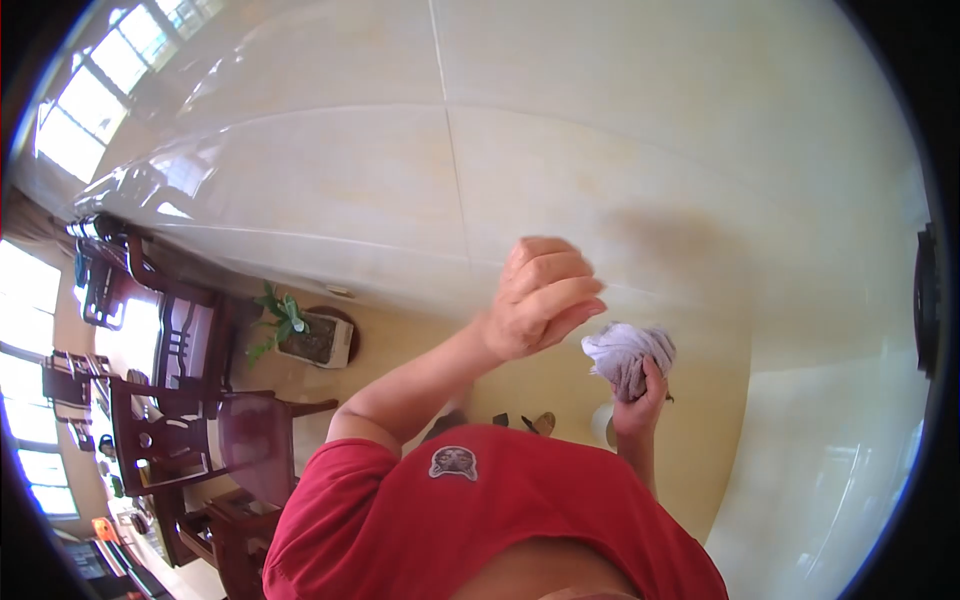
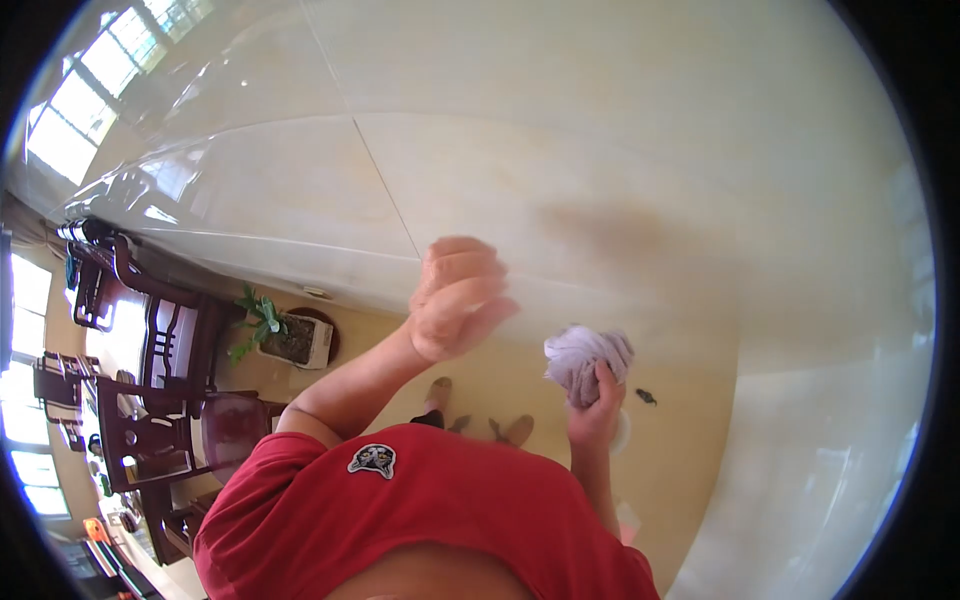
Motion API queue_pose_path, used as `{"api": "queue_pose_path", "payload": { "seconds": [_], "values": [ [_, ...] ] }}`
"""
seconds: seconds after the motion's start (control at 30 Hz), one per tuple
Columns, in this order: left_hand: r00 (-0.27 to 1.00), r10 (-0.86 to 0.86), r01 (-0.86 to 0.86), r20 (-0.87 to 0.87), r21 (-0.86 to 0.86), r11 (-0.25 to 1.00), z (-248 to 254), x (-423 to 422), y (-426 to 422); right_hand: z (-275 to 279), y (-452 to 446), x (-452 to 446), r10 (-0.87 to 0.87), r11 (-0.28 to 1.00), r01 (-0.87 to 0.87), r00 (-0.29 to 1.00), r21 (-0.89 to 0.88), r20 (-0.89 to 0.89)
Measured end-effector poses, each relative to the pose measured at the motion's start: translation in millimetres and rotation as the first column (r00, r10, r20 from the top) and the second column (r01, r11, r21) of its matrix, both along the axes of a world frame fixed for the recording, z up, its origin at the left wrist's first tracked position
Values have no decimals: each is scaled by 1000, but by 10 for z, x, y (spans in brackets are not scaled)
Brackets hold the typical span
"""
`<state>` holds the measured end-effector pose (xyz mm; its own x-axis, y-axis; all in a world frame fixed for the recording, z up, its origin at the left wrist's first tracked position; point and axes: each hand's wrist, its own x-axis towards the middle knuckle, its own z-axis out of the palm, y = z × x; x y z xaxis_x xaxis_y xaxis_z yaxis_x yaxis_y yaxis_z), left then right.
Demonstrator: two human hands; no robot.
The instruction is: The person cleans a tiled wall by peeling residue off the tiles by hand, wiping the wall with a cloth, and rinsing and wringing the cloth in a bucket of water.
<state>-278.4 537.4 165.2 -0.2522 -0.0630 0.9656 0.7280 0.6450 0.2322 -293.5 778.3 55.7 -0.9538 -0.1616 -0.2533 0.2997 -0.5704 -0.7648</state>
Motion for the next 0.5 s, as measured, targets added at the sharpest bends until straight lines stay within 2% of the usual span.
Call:
{"api": "queue_pose_path", "payload": {
  "seconds": [0.1, 0.13, 0.17, 0.2, 0.27, 0.3, 0.33, 0.37, 0.4, 0.47, 0.5],
  "values": [
    [938, -196, 80, 286, 372, 925, -264, 181, 133, 209, -137, 13, -34, 999, 35, 999, 24, -29],
    [920, -208, 29, 331, 473, 880, -377, 271, 167, 264, -172, 42, -40, 998, 42, 998, 37, -41],
    [899, -225, -30, 377, 563, 826, -581, 366, 121, 153, -272, 64, 24, 959, 62, 955, 276, -296],
    [874, -247, -92, 418, 641, 762, -696, 448, 93, 193, -380, 77, 41, 949, 82, 925, 303, -379],
    [876, -321, -94, 359, 782, 616, -853, 628, -19, 299, -685, 98, 76, 926, 136, 846, 353, -527],
    [874, -280, -170, 397, 790, 589, -930, 728, -82, 275, -830, 92, 43, 999, -41, 888, 14, -457],
    [866, -245, -239, 436, 791, 564, -1009, 812, -152, 494, -1061, 1, 115, 954, 163, 576, 251, -809],
    [858, -177, -307, 482, 758, 576, -1076, 892, -231, 715, -1293, -95, 151, 842, 493, 172, 217, -974],
    [844, -118, -364, 523, 720, 591, -1140, 931, -302, 900, -1490, -114, 232, 849, 468, 87, 246, -969],
    [822, 160, -519, 547, 602, 608, -1233, 948, -377, 1415, -1890, -46, 322, 840, 477, -53, 259, -945],
    [836, 75, -470, 544, 637, 612, -1212, 970, -366, 1451, -2183, -56, 221, 882, 447, -118, 146, -968]
  ]
}}
